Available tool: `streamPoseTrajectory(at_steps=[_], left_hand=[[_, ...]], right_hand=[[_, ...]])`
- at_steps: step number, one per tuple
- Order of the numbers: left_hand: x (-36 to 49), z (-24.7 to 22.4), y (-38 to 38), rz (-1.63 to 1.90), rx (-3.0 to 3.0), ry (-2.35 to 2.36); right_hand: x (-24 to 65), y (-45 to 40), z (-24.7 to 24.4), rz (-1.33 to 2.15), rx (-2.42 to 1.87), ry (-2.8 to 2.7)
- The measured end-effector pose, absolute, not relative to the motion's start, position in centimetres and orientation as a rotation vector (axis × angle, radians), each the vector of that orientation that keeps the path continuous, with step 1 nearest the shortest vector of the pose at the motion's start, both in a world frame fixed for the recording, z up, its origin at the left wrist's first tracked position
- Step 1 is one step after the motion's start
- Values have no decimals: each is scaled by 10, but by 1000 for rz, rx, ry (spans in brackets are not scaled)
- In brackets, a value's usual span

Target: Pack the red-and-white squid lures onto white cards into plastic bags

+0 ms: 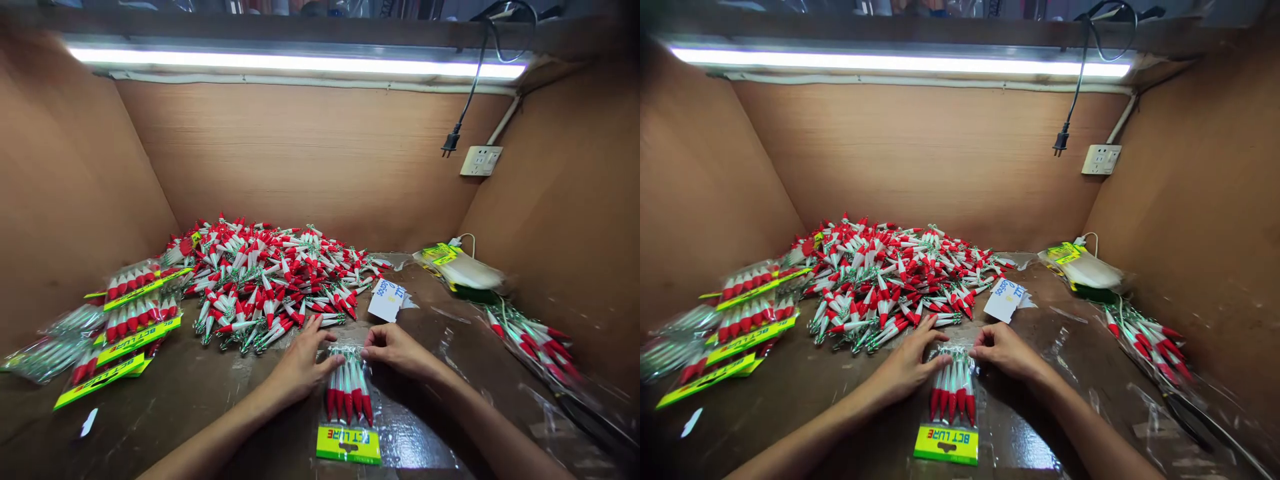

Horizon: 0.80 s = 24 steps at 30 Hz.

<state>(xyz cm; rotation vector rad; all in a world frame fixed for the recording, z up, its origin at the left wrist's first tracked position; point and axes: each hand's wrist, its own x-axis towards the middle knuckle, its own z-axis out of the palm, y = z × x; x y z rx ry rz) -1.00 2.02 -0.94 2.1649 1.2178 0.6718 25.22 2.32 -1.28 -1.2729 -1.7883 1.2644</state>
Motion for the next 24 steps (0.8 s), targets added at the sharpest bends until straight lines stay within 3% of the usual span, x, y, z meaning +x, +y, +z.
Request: streamPoseTrajectory(at_steps=[4, 8, 11, 17, 24], left_hand=[[4, 3, 34, 883, 1566, 998], [7, 5, 31, 978, 1203, 941], [5, 1, 28, 1009, 1179, 877], [10, -12, 21, 798, 1344, 914], [12, -14, 16, 934, 1363, 956]], right_hand=[[248, 24, -4, 1210, -1140, -1555], [240, 22, -7, 1424, -1115, -1392], [235, 19, -16, 1549, -1094, -1465], [221, 12, -18, 1476, -1005, -1443], [210, 7, -19, 1426, -982, -1380]])
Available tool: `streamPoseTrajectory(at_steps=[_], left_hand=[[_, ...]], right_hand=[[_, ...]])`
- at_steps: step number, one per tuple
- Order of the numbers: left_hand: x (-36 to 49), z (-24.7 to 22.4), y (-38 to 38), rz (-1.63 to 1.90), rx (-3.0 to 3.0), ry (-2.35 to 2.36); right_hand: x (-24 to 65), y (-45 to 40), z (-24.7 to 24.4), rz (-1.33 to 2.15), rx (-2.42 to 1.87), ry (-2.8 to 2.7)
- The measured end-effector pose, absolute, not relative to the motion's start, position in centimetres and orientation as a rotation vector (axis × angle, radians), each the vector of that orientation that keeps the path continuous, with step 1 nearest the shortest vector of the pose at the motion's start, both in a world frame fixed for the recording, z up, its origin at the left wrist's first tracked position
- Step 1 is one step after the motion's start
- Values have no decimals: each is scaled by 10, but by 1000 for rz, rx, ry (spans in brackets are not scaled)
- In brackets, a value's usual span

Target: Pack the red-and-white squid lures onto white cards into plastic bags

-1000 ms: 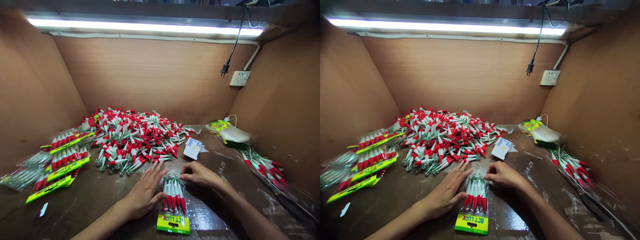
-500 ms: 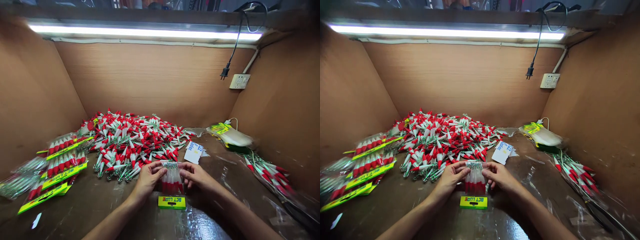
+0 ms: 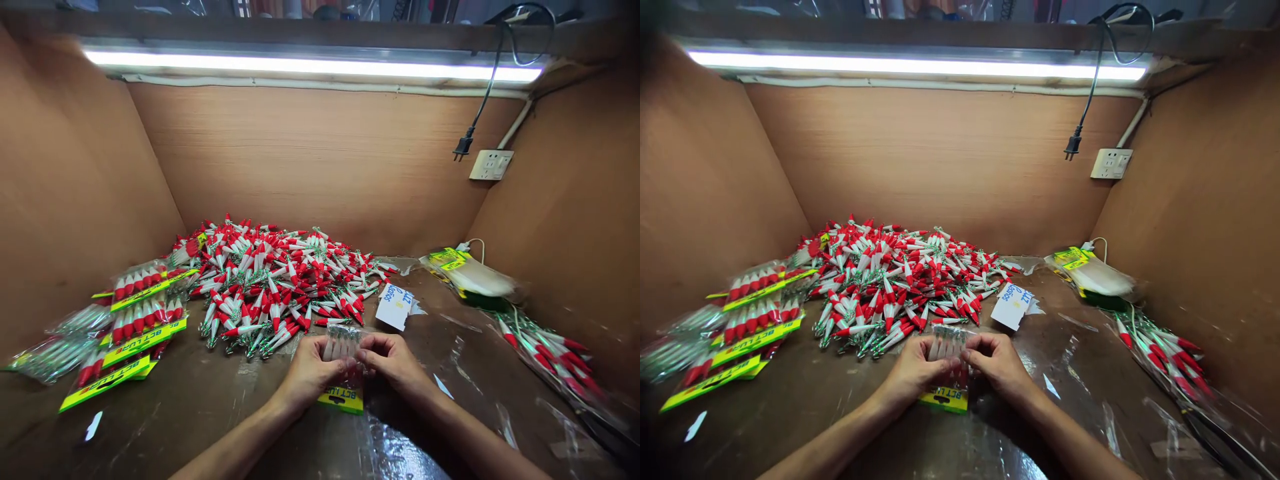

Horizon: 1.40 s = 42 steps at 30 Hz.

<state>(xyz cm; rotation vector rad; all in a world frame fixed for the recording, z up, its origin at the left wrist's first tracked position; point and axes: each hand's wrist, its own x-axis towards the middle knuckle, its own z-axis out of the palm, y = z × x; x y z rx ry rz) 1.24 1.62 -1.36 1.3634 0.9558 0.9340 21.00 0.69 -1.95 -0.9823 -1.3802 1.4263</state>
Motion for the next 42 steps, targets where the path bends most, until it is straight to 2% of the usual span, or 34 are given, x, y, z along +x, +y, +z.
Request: streamPoseTrajectory(at_steps=[10, 17, 26, 31, 42], left_hand=[[9, -3, 11, 1005, 1453, 853], [11, 2, 2, 1030, 1685, 952], [7, 18, -1, 1073, 1779, 860], [0, 29, -5, 1079, 1839, 974], [0, 25, -10, 1082, 1919, 947]], right_hand=[[212, 2, -9, 1239, -928, -1466], [221, -10, 19, 880, -981, -1664], [214, -19, 27, 818, -946, -1747], [212, -27, 29, 780, -868, -1827], [209, -35, 35, 621, -979, -1914]])
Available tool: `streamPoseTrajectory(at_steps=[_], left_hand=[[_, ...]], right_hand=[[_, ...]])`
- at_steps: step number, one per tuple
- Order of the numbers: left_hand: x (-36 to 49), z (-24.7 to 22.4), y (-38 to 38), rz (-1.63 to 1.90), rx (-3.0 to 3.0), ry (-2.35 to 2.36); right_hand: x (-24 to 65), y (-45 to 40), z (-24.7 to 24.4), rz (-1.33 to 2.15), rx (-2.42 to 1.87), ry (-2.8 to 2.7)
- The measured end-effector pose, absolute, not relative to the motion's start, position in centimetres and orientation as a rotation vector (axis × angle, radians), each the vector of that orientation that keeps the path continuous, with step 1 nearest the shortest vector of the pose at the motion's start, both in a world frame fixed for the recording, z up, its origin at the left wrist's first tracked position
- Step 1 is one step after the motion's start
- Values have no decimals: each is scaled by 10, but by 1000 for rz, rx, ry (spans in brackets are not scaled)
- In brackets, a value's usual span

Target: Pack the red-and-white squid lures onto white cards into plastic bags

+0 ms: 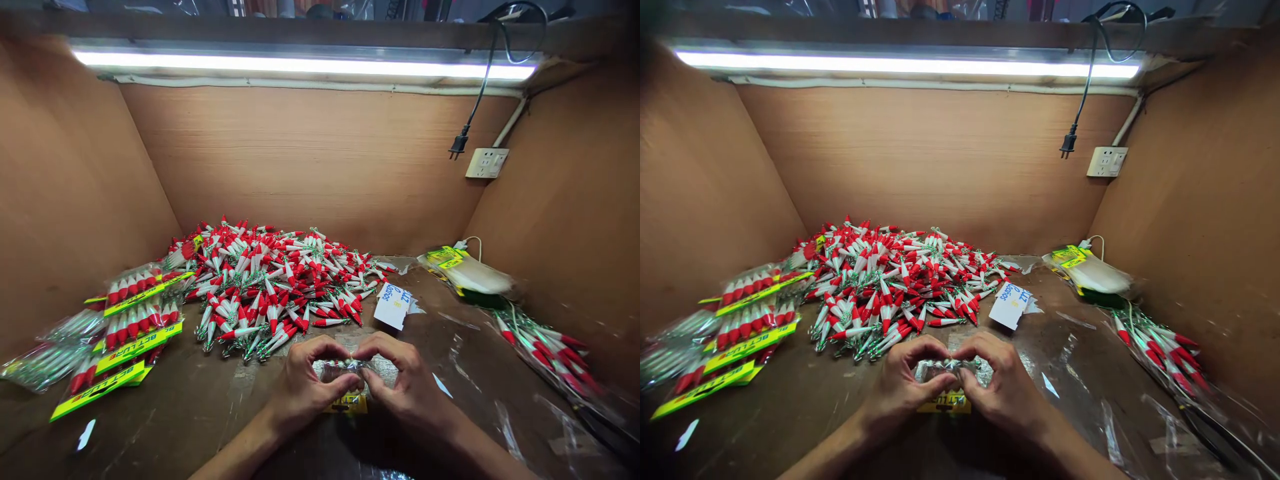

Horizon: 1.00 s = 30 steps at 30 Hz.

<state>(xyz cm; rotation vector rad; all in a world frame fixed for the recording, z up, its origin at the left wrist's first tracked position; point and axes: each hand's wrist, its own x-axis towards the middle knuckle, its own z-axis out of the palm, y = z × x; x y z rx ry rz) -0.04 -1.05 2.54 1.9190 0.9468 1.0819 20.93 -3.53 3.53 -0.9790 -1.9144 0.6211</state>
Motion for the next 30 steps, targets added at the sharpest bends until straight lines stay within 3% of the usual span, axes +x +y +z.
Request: streamPoseTrajectory(at_steps=[20, 30], left_hand=[[2, 27, -11, 1140, 1857, 940], [-4, 4, 17, 953, 1256, 796]], right_hand=[[206, -36, 32, 555, -1062, -1877], [217, -11, 23, 1298, -931, -1493]])
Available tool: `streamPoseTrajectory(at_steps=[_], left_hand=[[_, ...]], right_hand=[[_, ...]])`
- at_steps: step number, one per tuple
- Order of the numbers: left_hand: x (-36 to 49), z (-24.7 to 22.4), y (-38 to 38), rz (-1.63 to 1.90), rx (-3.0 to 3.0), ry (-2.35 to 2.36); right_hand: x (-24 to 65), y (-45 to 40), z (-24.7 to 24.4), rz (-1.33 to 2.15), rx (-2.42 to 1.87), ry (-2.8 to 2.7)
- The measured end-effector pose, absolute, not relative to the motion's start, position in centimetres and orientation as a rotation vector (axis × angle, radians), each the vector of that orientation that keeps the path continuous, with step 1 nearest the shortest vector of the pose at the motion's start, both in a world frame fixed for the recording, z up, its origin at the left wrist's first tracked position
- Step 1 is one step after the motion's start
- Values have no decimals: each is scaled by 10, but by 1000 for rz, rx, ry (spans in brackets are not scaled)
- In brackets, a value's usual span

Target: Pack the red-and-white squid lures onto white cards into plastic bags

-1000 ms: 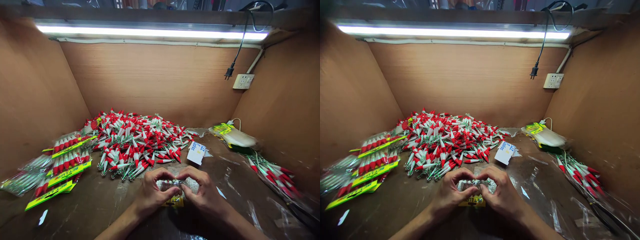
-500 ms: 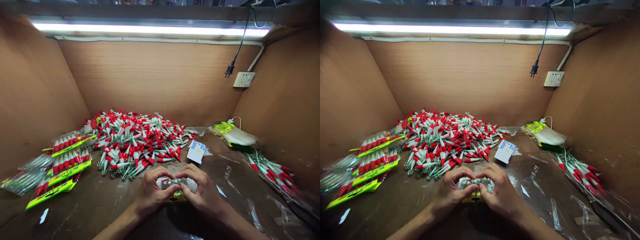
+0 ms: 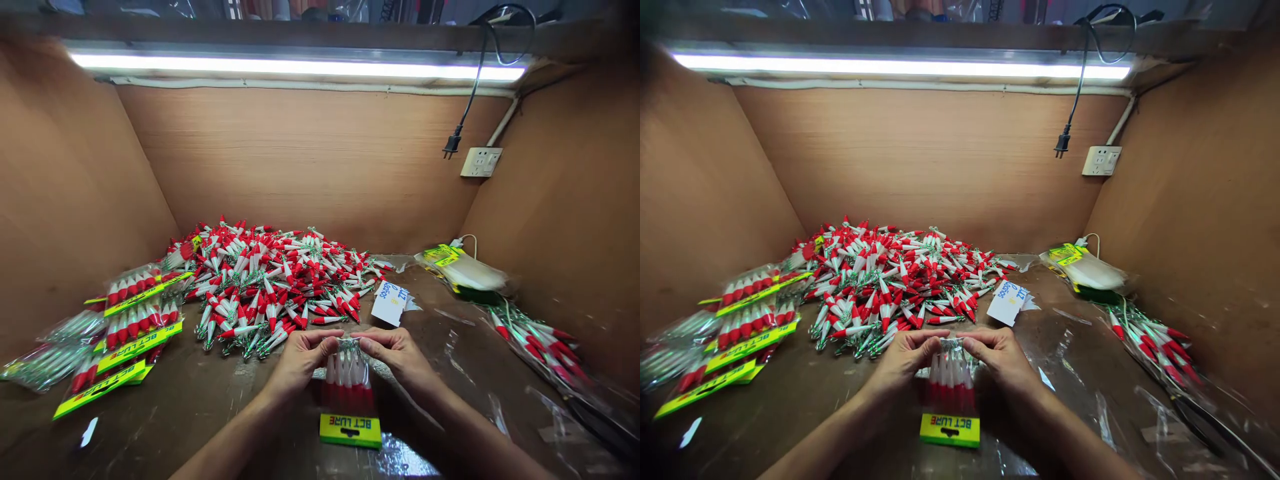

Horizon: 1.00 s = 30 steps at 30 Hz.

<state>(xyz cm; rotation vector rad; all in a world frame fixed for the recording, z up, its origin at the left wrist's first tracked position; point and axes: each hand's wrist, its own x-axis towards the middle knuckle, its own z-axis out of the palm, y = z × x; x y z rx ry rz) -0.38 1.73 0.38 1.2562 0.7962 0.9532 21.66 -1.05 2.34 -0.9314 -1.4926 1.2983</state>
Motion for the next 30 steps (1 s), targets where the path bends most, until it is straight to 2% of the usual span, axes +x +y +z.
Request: streamPoseTrajectory(at_steps=[5, 9, 18, 24, 30], left_hand=[[0, 5, 11, 919, 1118, 684], [3, 7, 7, 837, 1284, 701], [8, -4, 10, 941, 1409, 877], [15, -13, 9, 999, 1445, 912], [17, -16, 10, 1042, 1383, 913]], right_hand=[[214, -5, 12, 1371, -929, -1204], [212, -1, 6, 1328, -884, -1028], [202, -2, -1, 1231, -1090, -1421], [195, -6, -13, 1033, -1163, -1490], [193, -3, -14, 1025, -1145, -1453]])
